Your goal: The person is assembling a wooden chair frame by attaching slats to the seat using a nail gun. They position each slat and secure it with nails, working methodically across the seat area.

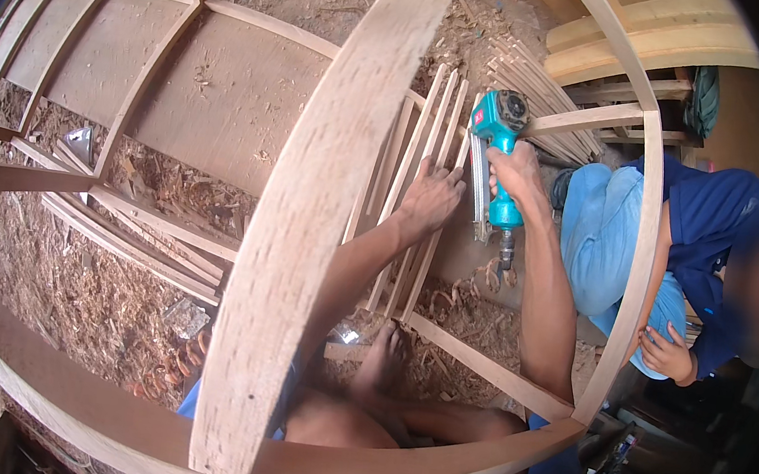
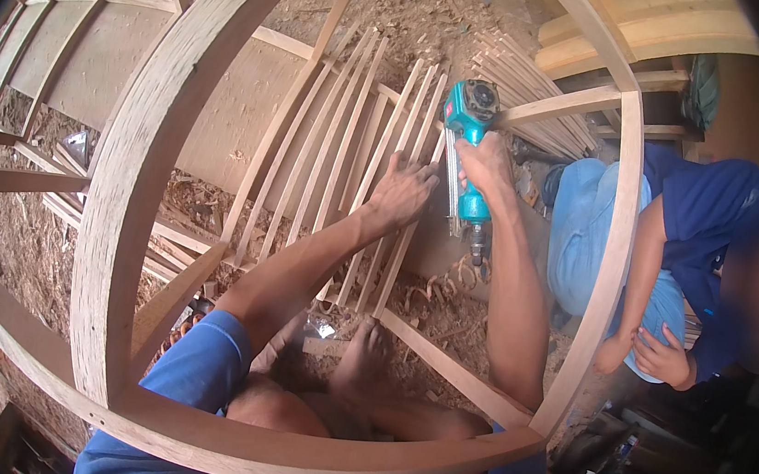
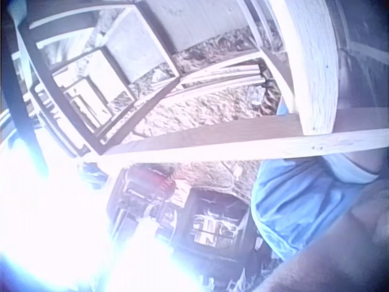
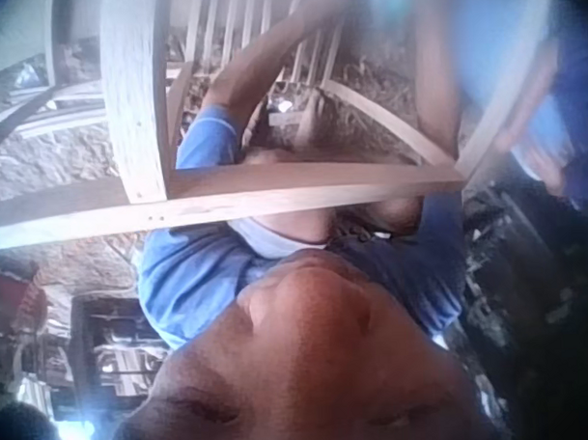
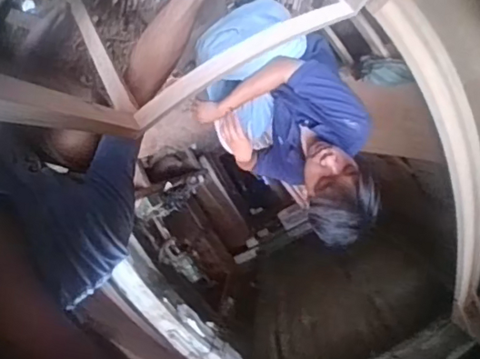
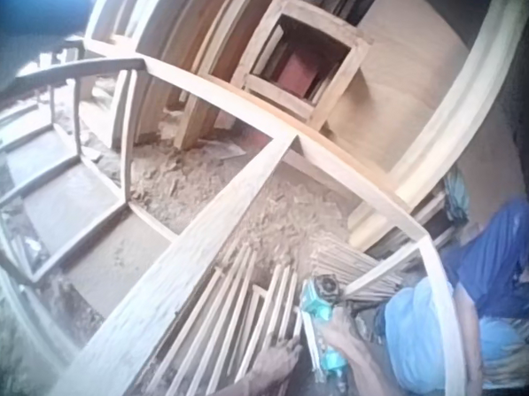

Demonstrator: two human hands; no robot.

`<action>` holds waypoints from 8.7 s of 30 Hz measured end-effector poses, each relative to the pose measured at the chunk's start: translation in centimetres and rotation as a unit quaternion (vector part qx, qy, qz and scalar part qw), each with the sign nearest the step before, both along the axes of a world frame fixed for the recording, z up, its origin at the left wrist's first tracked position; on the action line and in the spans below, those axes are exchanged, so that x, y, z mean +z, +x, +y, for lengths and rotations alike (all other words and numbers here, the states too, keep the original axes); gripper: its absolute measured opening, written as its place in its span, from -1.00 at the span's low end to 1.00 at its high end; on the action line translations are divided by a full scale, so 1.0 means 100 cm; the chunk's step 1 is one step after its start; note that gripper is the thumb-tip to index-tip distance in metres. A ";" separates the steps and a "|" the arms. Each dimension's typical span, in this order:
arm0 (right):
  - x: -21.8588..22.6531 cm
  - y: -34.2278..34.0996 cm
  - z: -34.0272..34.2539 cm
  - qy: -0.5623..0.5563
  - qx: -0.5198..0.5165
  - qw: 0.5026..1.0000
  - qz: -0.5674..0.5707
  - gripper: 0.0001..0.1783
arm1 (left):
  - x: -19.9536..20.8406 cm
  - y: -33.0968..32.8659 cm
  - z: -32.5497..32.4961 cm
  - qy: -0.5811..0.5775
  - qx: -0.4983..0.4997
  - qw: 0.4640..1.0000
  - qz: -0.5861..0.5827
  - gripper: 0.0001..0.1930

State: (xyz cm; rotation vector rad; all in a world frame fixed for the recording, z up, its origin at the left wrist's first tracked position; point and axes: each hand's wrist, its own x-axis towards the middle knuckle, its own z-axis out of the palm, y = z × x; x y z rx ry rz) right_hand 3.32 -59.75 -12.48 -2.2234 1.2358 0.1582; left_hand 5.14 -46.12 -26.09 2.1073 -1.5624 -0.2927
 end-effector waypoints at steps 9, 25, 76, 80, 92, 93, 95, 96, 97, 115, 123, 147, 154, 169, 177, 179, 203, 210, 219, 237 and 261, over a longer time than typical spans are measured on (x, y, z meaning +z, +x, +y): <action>-0.001 0.002 0.001 -0.013 0.006 1.000 -0.004 -0.65 | -0.008 -0.001 -0.002 -0.014 0.003 1.000 -0.014 -0.63; 0.003 0.001 0.011 -0.064 0.012 0.996 0.056 -0.64 | -0.003 -0.001 0.000 -0.014 0.002 1.000 -0.007 -0.64; 0.000 -0.186 0.014 0.078 -0.105 0.988 -0.079 -0.37 | 0.057 0.064 -0.029 -0.061 0.246 0.942 0.218 -0.65; 0.011 -0.183 0.024 0.083 -0.102 0.982 -0.136 -0.40 | 0.042 0.055 -0.062 -0.067 0.212 0.962 0.156 -0.68; 0.030 -0.186 0.038 0.115 -0.119 0.982 -0.092 -0.41 | 0.007 0.051 -0.087 -0.052 0.194 0.979 0.015 -0.78; 0.030 -0.184 0.037 0.117 -0.119 0.982 -0.093 -0.41 | 0.007 0.052 -0.087 -0.046 0.193 0.980 0.001 -0.79; 0.028 -0.183 0.036 0.117 -0.116 0.982 -0.096 -0.42 | 0.007 0.053 -0.085 -0.037 0.187 0.982 -0.006 -0.80; 0.027 -0.182 0.035 0.115 -0.118 0.982 -0.090 -0.42 | 0.007 0.053 -0.083 -0.031 0.183 0.983 0.003 -0.81; 0.026 -0.182 0.035 0.107 -0.111 0.983 -0.099 -0.42 | 0.009 0.053 -0.082 -0.028 0.175 0.984 0.018 -0.81; 0.012 -0.188 0.034 0.113 -0.094 0.979 -0.144 -0.25 | -0.001 0.042 -0.076 -0.012 0.143 0.978 0.152 -0.40; 0.034 -0.165 0.039 0.077 -0.040 0.978 -0.188 -0.50 | -0.002 -0.010 -0.023 -0.065 0.136 0.974 0.170 -0.28; -0.008 -0.017 -0.026 0.087 0.027 0.989 -0.116 -0.63 | 0.016 -0.007 -0.008 -0.023 0.105 0.981 0.161 -0.39; 0.001 -0.015 -0.024 0.103 -0.002 0.990 -0.098 -0.71 | 0.009 -0.007 -0.009 -0.002 0.104 0.984 0.142 -0.37; 0.041 -0.065 0.004 0.045 0.017 0.994 -0.100 -0.69 | 0.021 0.002 -0.010 -0.031 0.114 0.984 0.133 -0.41; 0.066 -0.175 0.058 0.124 -0.156 0.977 -0.075 -0.70 | 0.029 0.097 -0.091 -0.030 0.179 0.974 0.133 -0.59; 0.062 -0.193 0.066 0.139 -0.170 0.972 -0.086 -0.71 | 0.019 0.116 -0.109 0.009 0.155 0.979 0.133 -0.49; 0.040 -0.203 0.071 0.165 -0.183 0.967 -0.068 -0.74 | 0.119 0.173 -0.116 -0.006 0.143 0.966 0.215 -0.59; 0.043 -0.209 0.069 0.162 -0.139 0.973 -0.089 -0.74 | 0.029 0.171 -0.133 -0.012 0.173 0.973 0.153 -0.55; 0.018 -0.231 0.066 0.212 -0.174 0.945 -0.178 -0.73 | -0.003 0.156 -0.143 0.056 0.220 0.969 0.093 -0.56; 0.035 -0.200 0.064 0.131 -0.158 0.976 -0.078 -0.69 | 0.025 0.111 -0.046 -0.003 0.192 0.981 0.006 -0.79; 0.015 -0.163 0.044 -0.037 -0.039 0.994 -0.100 -0.71 | 0.021 0.042 0.018 -0.029 0.213 0.976 -0.022 -0.74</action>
